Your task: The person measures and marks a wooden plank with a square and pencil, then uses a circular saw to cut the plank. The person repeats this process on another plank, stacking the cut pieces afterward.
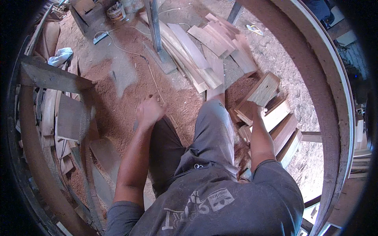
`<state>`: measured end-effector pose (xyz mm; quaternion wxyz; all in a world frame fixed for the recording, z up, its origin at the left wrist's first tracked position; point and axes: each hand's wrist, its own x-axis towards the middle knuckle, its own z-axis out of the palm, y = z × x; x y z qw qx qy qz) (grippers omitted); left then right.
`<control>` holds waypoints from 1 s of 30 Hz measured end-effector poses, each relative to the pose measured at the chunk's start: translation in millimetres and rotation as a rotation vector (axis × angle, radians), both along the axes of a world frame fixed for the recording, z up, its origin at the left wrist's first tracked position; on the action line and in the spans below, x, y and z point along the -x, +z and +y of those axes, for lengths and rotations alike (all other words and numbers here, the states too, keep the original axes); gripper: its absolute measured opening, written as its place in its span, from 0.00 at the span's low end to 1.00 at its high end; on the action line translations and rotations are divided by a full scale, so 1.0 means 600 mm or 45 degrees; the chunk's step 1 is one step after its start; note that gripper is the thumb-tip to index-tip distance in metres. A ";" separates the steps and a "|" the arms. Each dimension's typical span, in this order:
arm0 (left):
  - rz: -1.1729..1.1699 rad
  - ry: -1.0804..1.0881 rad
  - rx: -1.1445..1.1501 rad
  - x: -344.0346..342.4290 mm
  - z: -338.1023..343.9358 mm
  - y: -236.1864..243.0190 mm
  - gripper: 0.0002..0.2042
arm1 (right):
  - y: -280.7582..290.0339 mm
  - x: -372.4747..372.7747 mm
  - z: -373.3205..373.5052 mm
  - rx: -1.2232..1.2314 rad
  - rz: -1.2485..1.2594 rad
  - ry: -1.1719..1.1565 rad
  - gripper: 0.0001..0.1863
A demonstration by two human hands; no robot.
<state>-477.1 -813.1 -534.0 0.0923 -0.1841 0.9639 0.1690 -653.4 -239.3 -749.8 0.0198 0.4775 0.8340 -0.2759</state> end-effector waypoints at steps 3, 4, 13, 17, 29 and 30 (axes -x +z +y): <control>-0.061 0.009 -0.020 0.007 -0.002 0.001 0.32 | -0.023 0.037 0.039 0.280 0.045 0.147 0.35; -0.092 0.023 -0.034 0.010 -0.003 0.001 0.32 | -0.025 0.046 0.051 0.273 0.005 0.209 0.34; -0.015 0.090 -0.078 -0.009 -0.020 -0.014 0.33 | 0.023 0.027 0.072 0.847 0.364 -0.008 0.30; -0.047 0.124 -0.109 -0.016 -0.024 -0.013 0.35 | 0.049 0.023 0.046 0.720 0.546 0.172 0.36; -0.133 0.154 -0.076 -0.022 -0.010 0.010 0.38 | 0.140 0.047 -0.044 -0.171 -0.248 0.249 0.46; -0.117 0.150 -0.060 -0.024 -0.009 0.011 0.38 | 0.138 0.047 -0.055 -0.131 -0.189 0.202 0.46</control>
